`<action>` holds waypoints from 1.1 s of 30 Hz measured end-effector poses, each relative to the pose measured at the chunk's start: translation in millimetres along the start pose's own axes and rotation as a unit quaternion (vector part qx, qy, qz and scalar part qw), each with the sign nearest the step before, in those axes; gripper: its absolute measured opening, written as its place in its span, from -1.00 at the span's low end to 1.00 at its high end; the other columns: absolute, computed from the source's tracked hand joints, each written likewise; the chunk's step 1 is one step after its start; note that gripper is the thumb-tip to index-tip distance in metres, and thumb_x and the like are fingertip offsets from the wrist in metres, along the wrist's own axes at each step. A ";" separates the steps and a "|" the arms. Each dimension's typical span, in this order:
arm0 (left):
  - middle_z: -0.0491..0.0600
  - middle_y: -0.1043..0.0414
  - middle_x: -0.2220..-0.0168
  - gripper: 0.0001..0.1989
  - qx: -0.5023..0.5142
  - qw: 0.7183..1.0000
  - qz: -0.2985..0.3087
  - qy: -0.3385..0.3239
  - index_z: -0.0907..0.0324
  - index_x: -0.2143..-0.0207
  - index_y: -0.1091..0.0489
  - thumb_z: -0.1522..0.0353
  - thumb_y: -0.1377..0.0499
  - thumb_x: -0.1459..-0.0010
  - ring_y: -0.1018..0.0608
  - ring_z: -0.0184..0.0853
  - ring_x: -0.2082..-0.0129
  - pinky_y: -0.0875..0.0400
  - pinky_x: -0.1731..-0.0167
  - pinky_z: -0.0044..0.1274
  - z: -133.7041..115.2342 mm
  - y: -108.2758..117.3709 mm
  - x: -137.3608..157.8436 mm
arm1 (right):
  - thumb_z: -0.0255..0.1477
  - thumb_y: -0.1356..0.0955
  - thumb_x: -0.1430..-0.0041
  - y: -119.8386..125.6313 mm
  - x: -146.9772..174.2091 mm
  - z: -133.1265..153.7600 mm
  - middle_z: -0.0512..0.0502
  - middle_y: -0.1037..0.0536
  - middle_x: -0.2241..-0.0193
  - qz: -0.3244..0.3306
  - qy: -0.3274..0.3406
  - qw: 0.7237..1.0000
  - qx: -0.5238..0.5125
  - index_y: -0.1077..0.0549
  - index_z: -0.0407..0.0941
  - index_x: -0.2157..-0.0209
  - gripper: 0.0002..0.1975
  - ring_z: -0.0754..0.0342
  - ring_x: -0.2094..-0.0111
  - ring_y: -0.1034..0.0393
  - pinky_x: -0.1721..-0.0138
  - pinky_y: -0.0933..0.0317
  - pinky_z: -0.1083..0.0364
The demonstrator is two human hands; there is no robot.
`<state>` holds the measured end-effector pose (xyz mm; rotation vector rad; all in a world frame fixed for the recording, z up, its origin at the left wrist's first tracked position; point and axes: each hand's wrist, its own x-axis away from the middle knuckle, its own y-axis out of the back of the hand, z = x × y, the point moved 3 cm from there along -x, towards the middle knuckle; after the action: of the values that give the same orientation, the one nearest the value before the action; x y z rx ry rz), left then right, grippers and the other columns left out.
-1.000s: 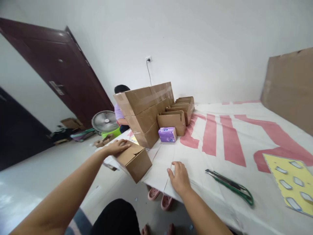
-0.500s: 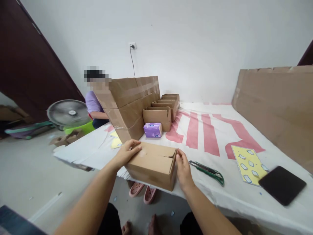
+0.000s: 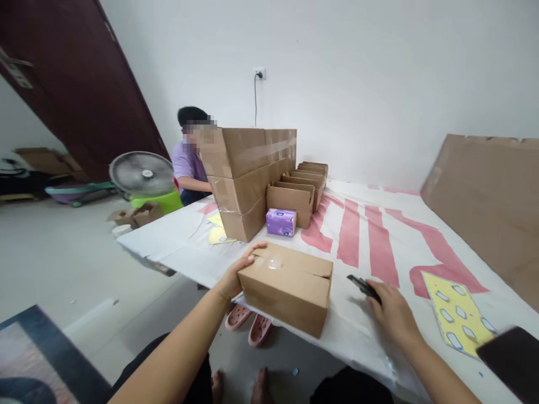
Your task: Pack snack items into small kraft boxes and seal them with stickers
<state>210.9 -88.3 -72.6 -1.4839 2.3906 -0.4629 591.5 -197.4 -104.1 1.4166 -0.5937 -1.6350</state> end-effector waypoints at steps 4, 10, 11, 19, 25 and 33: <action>-0.02 -0.36 0.07 -0.44 0.009 1.000 0.014 -0.018 0.08 -0.01 -0.26 0.21 -0.23 0.10 -0.49 -0.24 0.25 -0.31 0.27 -0.51 -1.9 -10.9 3.2 | -0.37 -0.25 -0.25 41.2 -61.5 74.8 -0.16 -0.51 0.15 -0.104 0.101 0.989 0.006 -0.36 -0.06 -0.05 -0.66 -0.06 0.15 -0.36 0.10 -0.24 -0.05; -0.02 -0.35 -0.02 -0.39 0.027 0.997 0.070 -0.032 0.04 -0.05 -0.24 0.23 -0.26 0.11 -0.46 -0.15 0.09 -0.27 0.12 -0.44 -0.4 -22.9 5.7 | -0.48 -0.22 -0.27 41.0 -115.6 208.4 -0.16 -0.49 0.17 -0.013 0.308 0.947 0.091 -0.44 -0.07 0.03 -0.71 -0.07 0.14 -0.27 0.11 -0.10 -0.04; -0.02 -0.35 -0.03 -0.40 0.027 0.997 0.068 -0.039 0.04 -0.05 -0.25 0.24 -0.26 0.09 -0.45 -0.14 0.07 -0.26 0.09 -0.43 0.4 -22.6 5.1 | -0.49 -0.22 -0.26 35.8 -119.6 221.0 -0.17 -0.48 0.18 0.004 0.326 0.939 0.106 -0.43 -0.08 0.03 -0.71 -0.07 0.15 -0.26 0.12 -0.08 -0.04; -0.03 -0.38 -0.01 -0.43 0.011 0.996 0.071 -0.053 0.06 -0.03 -0.27 0.23 -0.26 0.07 -0.44 -0.15 0.06 -0.24 0.07 -0.43 5.4 -17.3 -0.1 | -0.57 -0.18 -0.24 32.6 -124.6 233.6 -0.20 -0.46 0.29 0.030 0.393 0.905 0.163 -0.40 -0.14 0.03 -0.68 -0.07 0.23 -0.24 0.19 -0.01 -0.03; -0.01 -0.40 0.05 -0.43 -0.016 0.998 0.056 -0.038 0.08 -0.04 -0.24 0.21 -0.24 0.06 -0.47 -0.19 0.16 -0.27 0.17 -0.47 4.4 -23.3 3.3 | -0.52 -0.15 -0.25 50.3 -110.5 210.9 -0.19 -0.48 0.26 0.068 0.415 0.888 0.184 -0.39 -0.12 0.02 -0.67 -0.04 0.24 -0.25 0.18 -0.02 -0.03; -0.03 -0.34 0.03 -0.46 -0.061 0.995 0.073 -0.034 0.07 -0.02 -0.25 0.22 -0.23 0.06 -0.43 -0.18 0.12 -0.25 0.13 -0.46 7.9 -35.7 3.2 | -0.55 -0.16 -0.26 65.1 -95.5 183.5 -0.19 -0.49 0.27 0.046 0.421 0.887 0.182 -0.41 -0.10 0.03 -0.67 -0.05 0.22 -0.27 0.16 -0.06 -0.04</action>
<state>241.5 -107.1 -65.1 -1.3371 2.4895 -0.2329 433.6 -183.4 43.9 2.1365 -0.4386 -0.7038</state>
